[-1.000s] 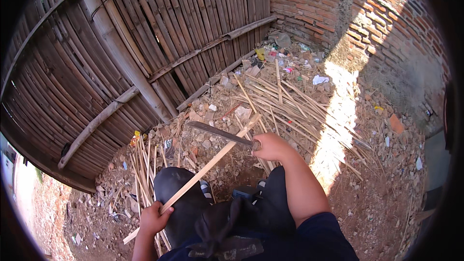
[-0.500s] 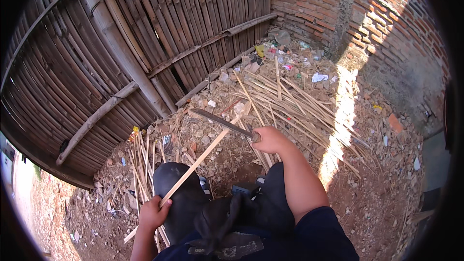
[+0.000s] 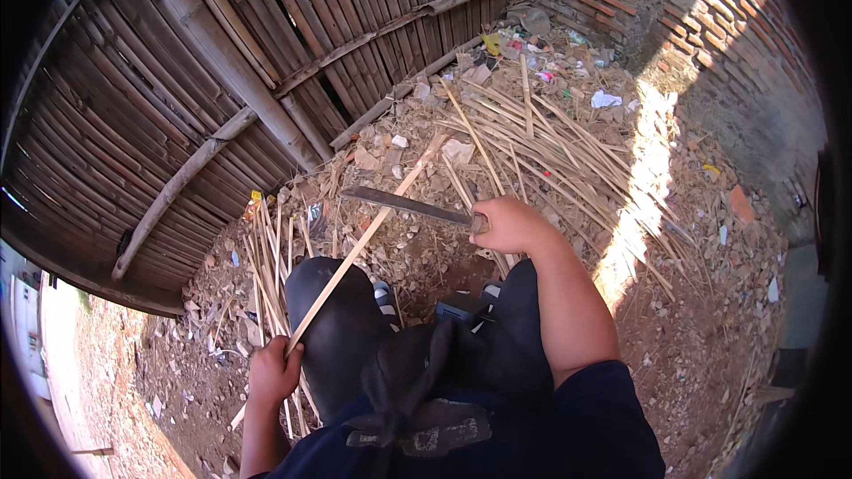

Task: The person strips layers from a thin piece of bamboo using a large knife.

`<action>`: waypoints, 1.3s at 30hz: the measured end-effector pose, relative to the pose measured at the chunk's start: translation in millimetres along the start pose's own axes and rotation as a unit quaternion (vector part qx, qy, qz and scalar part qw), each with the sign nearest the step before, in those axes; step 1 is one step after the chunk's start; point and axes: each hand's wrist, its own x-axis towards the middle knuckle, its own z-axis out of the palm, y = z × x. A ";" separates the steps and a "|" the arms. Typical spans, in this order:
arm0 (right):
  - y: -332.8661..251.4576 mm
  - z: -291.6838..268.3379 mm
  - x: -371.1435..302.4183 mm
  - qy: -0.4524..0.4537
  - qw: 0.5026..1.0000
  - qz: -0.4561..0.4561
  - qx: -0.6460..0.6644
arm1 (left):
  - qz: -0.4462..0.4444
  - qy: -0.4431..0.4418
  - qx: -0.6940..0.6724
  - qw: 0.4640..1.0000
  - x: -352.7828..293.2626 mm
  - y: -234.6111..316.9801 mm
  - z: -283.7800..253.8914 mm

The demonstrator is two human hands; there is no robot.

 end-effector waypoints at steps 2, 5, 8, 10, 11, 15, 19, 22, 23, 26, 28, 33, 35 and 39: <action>-3.4 -4.2 -4.3 -0.010 1.000 0.021 0.006 | 0.003 -0.004 0.030 1.000 -3.5 -5.9 -2.0; 11.2 2.5 0.8 0.004 1.000 0.011 -0.003 | -0.006 -0.019 0.052 0.998 -4.7 -7.3 -3.1; 6.5 2.0 2.1 0.008 1.000 0.015 0.001 | -0.022 -0.007 0.021 1.000 -6.6 12.1 0.1; 5.3 5.6 4.9 -0.015 1.000 0.012 -0.011 | -0.026 -0.019 0.015 0.999 -4.6 16.9 3.0; 4.8 6.5 6.3 -0.038 0.999 0.010 -0.022 | -0.027 -0.028 0.027 0.999 -3.6 16.7 5.9; 7.0 11.0 10.6 -0.058 0.998 0.006 -0.023 | -0.029 -0.051 0.038 0.998 2.4 17.9 6.2; 13.6 11.6 13.0 0.007 1.000 0.027 -0.013 | -0.026 -0.065 0.042 0.997 5.7 26.4 2.8; -2.4 15.5 15.7 -0.036 0.998 0.017 -0.041 | -0.024 -0.064 0.045 0.997 7.0 31.8 5.8; -9.8 17.1 15.5 -0.075 0.995 -0.002 -0.062 | -0.024 -0.061 0.048 0.997 8.0 32.0 7.4; -27.5 13.5 12.5 -0.110 0.993 -0.018 -0.050 | -0.048 -0.088 0.035 0.994 13.0 24.7 9.2; -9.2 12.0 17.0 -0.084 0.996 -0.007 -0.021 | -0.036 -0.075 0.043 0.996 11.3 22.3 13.0; 7.9 13.8 26.2 0.012 0.999 0.022 -0.037 | -0.019 -0.057 0.037 0.998 12.4 28.0 8.3; 2.9 22.9 23.7 -0.035 0.998 0.017 -0.050 | -0.016 -0.058 0.043 0.997 15.2 30.6 7.5; -16.3 32.9 21.8 -0.118 0.993 -0.008 -0.021 | -0.021 -0.073 0.060 0.995 16.7 32.2 5.7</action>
